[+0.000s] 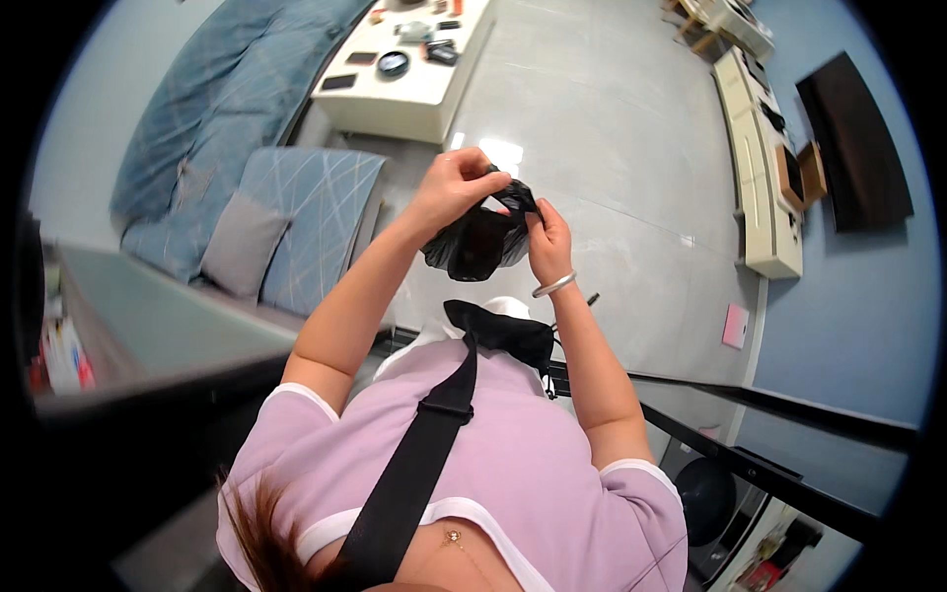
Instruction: The person removes a black trash bag from a bin, walks through the apartment, and places it in a bathroom. They then retrieve a new bag from a cabinet, return to the bin, and line it with the new bag.
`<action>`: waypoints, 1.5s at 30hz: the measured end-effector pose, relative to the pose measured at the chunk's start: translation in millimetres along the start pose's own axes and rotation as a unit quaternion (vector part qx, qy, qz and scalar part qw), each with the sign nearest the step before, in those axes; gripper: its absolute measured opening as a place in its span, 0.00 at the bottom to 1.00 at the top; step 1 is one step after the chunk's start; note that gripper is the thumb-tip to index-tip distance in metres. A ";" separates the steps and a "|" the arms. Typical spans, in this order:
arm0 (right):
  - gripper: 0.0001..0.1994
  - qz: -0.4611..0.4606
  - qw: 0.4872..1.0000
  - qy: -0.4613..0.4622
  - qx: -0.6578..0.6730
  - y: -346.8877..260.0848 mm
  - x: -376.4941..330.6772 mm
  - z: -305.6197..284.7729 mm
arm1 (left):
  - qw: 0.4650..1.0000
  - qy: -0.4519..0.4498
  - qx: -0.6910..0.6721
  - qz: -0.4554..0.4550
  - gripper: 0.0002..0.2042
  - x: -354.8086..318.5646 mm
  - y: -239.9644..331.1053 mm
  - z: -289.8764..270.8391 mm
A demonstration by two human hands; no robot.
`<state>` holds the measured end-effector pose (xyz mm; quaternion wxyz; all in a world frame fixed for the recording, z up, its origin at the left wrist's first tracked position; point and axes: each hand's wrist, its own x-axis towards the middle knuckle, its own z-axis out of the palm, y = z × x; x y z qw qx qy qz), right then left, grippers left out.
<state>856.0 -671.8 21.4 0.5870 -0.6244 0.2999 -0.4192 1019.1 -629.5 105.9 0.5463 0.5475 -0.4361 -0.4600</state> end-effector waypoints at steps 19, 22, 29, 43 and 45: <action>0.11 0.121 0.987 -0.053 -0.094 148.6 620.9 -175.7 | 0.987 -0.086 0.120 0.067 0.08 647.2 -14.9 -0.7; 0.08 0.149 0.978 -0.095 -0.109 163.4 722.0 -203.2 | 0.986 -0.048 0.126 0.103 0.07 776.2 -35.2 -8.6; 0.14 0.170 0.985 -0.020 0.019 197.7 989.6 -266.8 | 0.971 0.010 0.207 0.123 0.13 1051.6 -25.8 -23.9; 0.13 0.147 0.987 -0.057 0.020 273.2 1548.4 -275.0 | 0.957 0.056 0.285 -0.012 0.11 1519.8 -43.2 -160.8; 0.20 0.158 0.985 -0.073 -0.002 274.3 1625.3 -271.3 | 0.938 0.108 0.328 0.025 0.10 1575.1 -22.5 -177.2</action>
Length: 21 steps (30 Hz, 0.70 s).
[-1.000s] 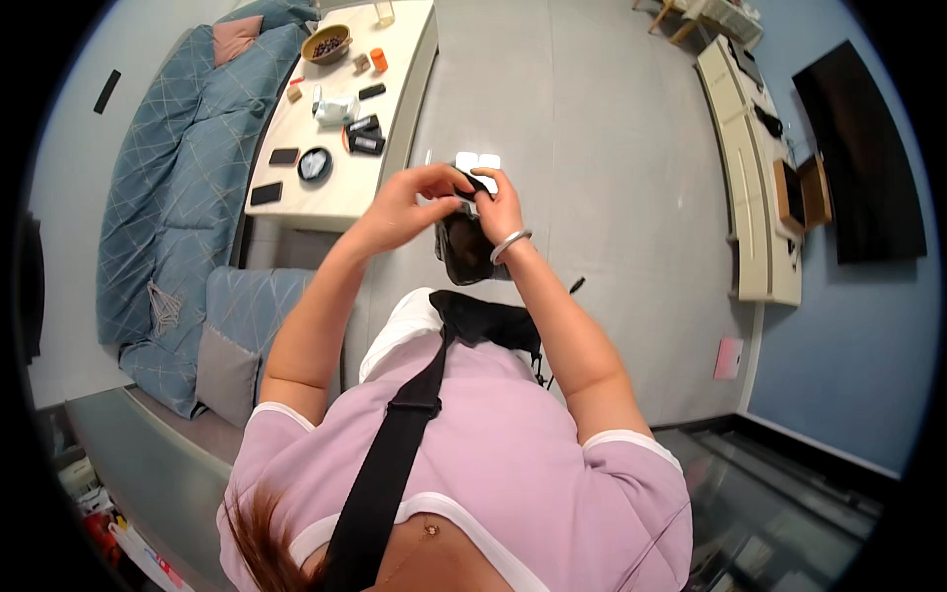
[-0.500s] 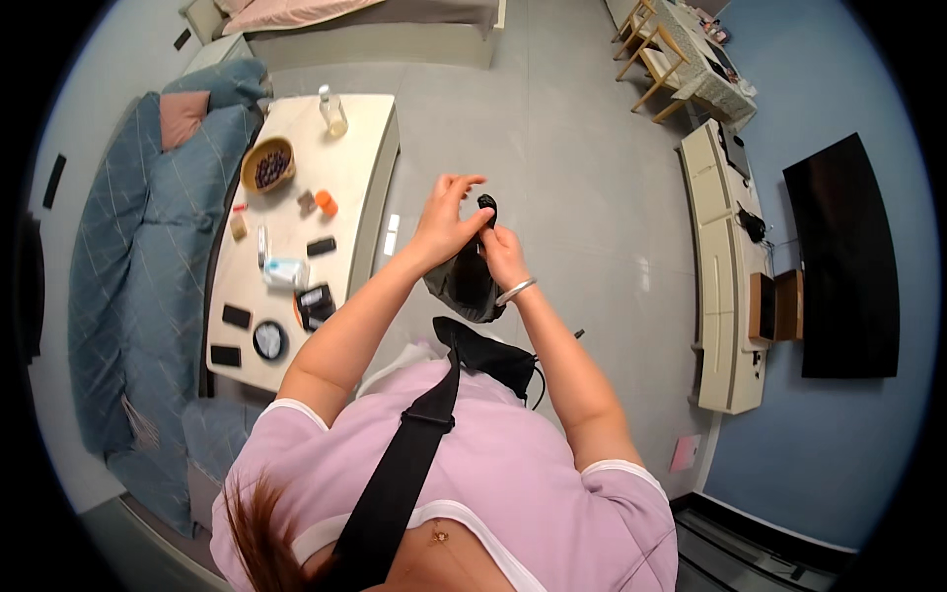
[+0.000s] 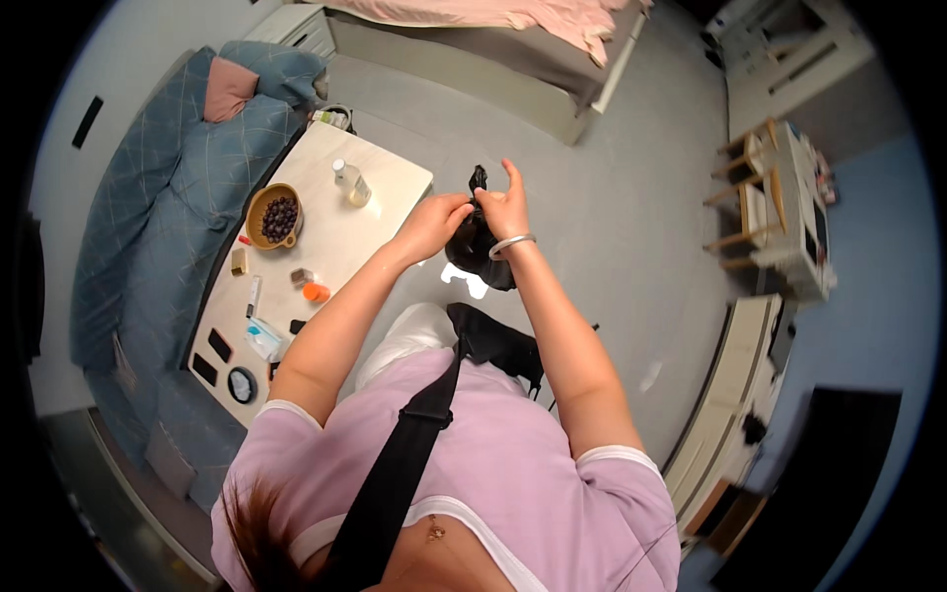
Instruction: The person removes a black trash bag from a bin, walks through the apartment, and places it in a bathroom. They then retrieve a new bag from a cabinet, return to the bin, and line it with the new bag.
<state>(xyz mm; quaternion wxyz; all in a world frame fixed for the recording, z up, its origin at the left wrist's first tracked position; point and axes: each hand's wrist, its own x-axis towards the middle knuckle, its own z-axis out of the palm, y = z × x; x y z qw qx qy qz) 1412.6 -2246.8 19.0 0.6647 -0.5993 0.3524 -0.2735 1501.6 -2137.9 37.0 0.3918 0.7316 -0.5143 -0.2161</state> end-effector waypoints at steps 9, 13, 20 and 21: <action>0.14 0.019 0.932 -0.276 -0.234 -6.2 334.2 -12.4 | 0.991 0.134 0.017 -0.008 0.09 291.3 -108.9 -43.7; 0.07 -0.046 0.878 -0.433 -0.202 -29.4 446.9 9.0 | 0.984 0.158 0.000 -0.077 0.10 381.3 -145.5 -73.6; 0.07 -0.121 0.831 -0.500 -0.212 -48.0 622.6 146.6 | 0.935 0.289 0.032 -0.203 0.09 490.0 -230.1 -173.4; 0.09 -0.099 0.826 -0.516 -0.203 -44.1 643.7 163.9 | 0.924 0.317 0.020 -0.212 0.09 499.3 -243.9 -171.8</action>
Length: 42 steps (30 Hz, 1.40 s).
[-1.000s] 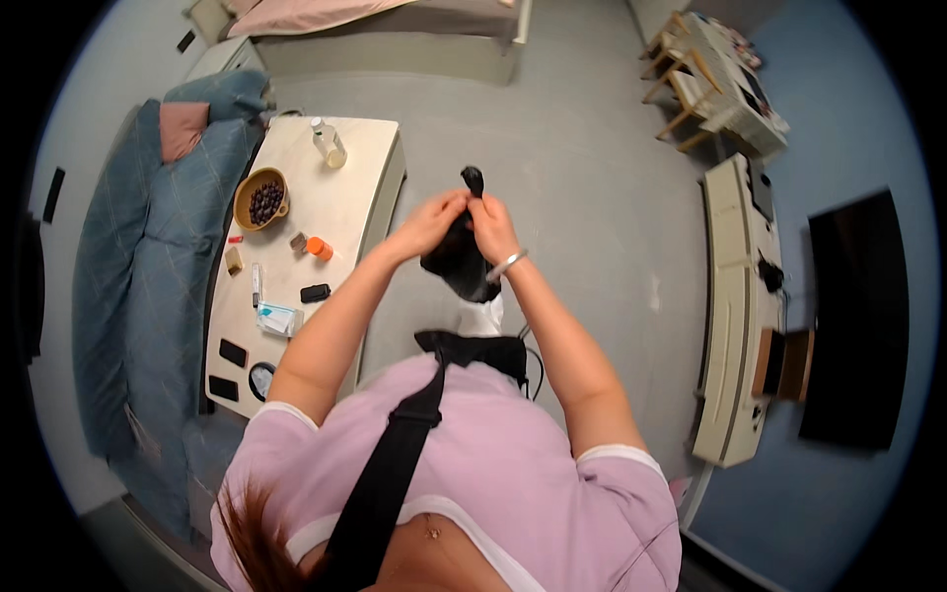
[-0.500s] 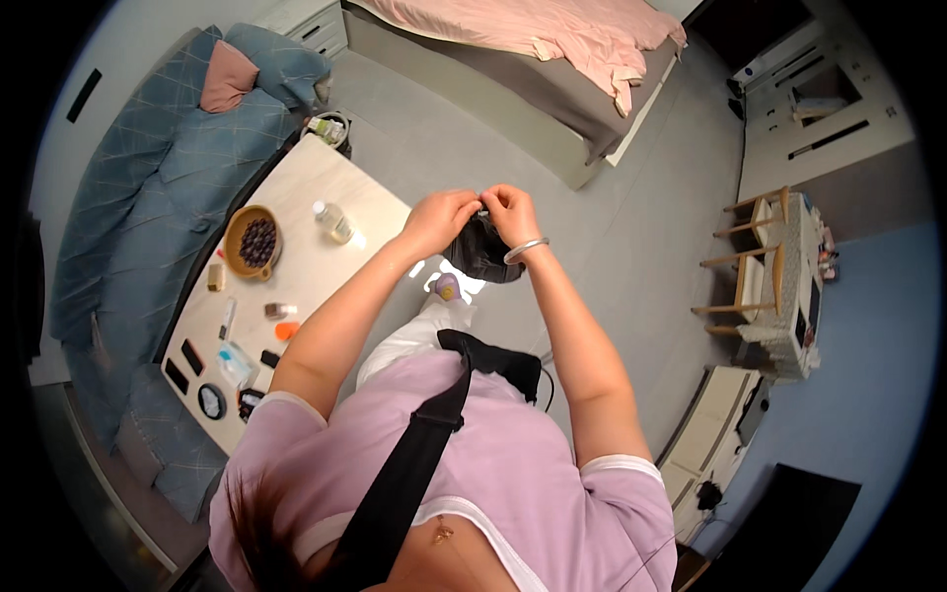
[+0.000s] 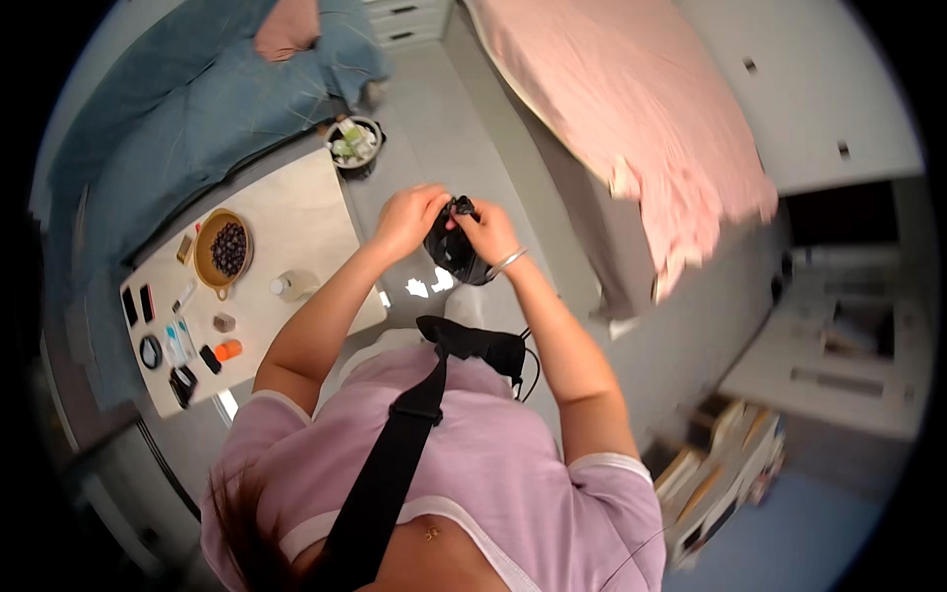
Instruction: The person removes a black trash bag from a bin, walks through the apartment, and places it in a bathroom. They then retrieve a new bag from a cabinet, return to the bin, and line it with the new bag.
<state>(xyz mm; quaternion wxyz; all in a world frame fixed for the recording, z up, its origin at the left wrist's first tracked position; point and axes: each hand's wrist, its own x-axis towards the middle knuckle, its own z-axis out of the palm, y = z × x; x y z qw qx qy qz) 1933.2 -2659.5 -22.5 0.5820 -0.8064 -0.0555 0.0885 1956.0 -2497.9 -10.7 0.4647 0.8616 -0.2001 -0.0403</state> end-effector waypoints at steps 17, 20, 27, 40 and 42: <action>0.10 0.026 0.993 -0.110 -0.044 51.9 386.7 64.7 | 0.965 0.190 0.067 -0.169 0.08 223.0 -224.3 -92.2; 0.09 0.050 0.991 -0.119 -0.046 74.6 438.2 96.4 | 0.947 0.261 0.058 -0.180 0.07 240.4 -279.3 -104.0; 0.11 0.066 0.989 -0.121 -0.051 140.0 519.4 160.8 | 0.918 0.299 0.154 -0.213 0.04 267.1 -382.1 -117.2; 0.14 0.434 0.899 -0.021 -0.063 395.5 657.6 172.1 | 0.849 0.082 0.333 -0.403 0.08 272.7 -639.5 -78.7; 0.13 0.384 0.916 -0.074 -0.092 423.1 668.6 171.9 | 0.833 0.087 0.347 -0.421 0.08 271.4 -657.9 -70.4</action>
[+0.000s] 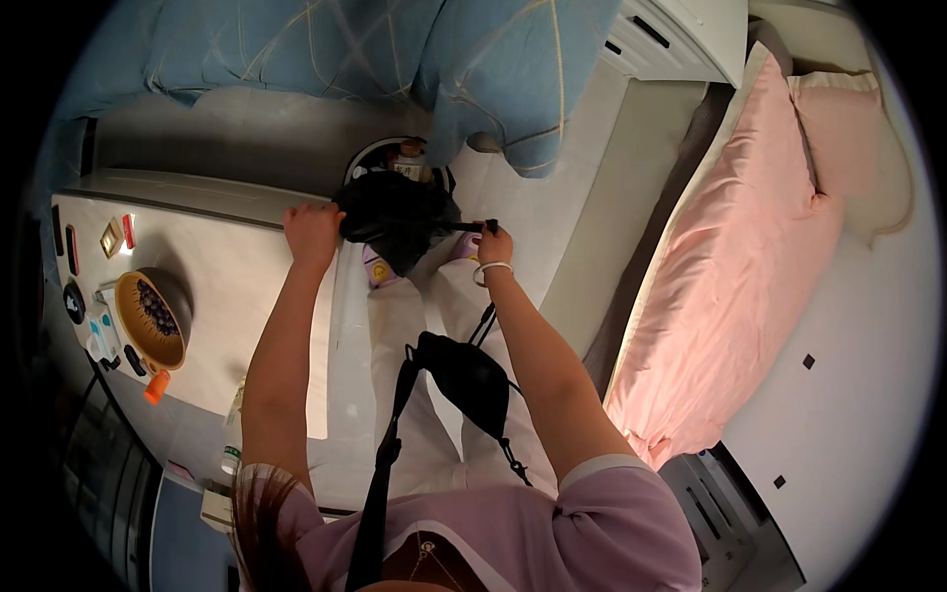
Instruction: The person removes a black trash bag from a bin, walks through the apartment, and places it in a bathroom. They then retrieve a new bag from a cabinet, return to the bin, and line it with the new bag.
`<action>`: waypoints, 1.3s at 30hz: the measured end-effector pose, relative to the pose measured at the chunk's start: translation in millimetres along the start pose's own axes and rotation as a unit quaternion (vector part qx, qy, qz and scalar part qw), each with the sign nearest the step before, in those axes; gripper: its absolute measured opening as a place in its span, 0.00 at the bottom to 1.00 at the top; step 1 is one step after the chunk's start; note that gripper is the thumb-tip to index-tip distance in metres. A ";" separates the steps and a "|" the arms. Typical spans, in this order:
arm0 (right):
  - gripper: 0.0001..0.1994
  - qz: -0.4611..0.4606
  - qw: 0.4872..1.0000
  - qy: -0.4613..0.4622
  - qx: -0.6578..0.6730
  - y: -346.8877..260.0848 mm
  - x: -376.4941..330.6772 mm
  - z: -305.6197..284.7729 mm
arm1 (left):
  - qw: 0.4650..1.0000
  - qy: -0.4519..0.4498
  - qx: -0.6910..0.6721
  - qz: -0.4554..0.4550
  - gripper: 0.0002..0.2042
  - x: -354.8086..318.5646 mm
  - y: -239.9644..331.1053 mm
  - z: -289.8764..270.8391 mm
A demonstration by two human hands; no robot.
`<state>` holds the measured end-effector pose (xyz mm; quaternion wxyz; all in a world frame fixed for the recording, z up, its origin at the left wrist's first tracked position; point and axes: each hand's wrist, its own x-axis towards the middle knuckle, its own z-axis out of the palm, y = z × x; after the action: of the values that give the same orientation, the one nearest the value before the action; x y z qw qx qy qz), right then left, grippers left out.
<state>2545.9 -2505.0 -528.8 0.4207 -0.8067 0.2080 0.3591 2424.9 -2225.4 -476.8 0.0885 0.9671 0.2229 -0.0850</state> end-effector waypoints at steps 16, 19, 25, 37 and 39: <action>0.14 -0.292 0.467 -0.437 -0.711 -63.1 15.7 86.2 | 0.915 0.043 -0.392 -0.087 0.08 23.7 98.3 -13.0; 0.13 -0.283 0.712 -0.376 -0.521 -88.1 -13.2 61.3 | 0.781 0.182 -0.561 -0.205 0.08 -3.2 90.8 5.5; 0.15 -0.311 0.788 -0.349 -0.400 -68.4 -45.9 26.3 | 0.397 0.159 -0.709 -0.561 0.08 -47.7 72.4 55.8; 0.17 -0.221 0.850 -0.256 -0.404 -61.3 -67.5 -45.4 | 0.547 -0.019 -0.644 -0.534 0.18 -121.1 81.7 220.1; 0.17 -0.231 0.834 -0.268 -0.424 -62.0 -64.3 -50.0 | 0.723 -0.092 -0.438 -0.526 0.24 -118.6 62.8 294.1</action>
<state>2563.5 -2509.5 -428.1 0.1470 -0.8030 -0.2782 0.5062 2311.0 -2391.8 -729.5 0.4634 0.5353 0.6991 -0.0998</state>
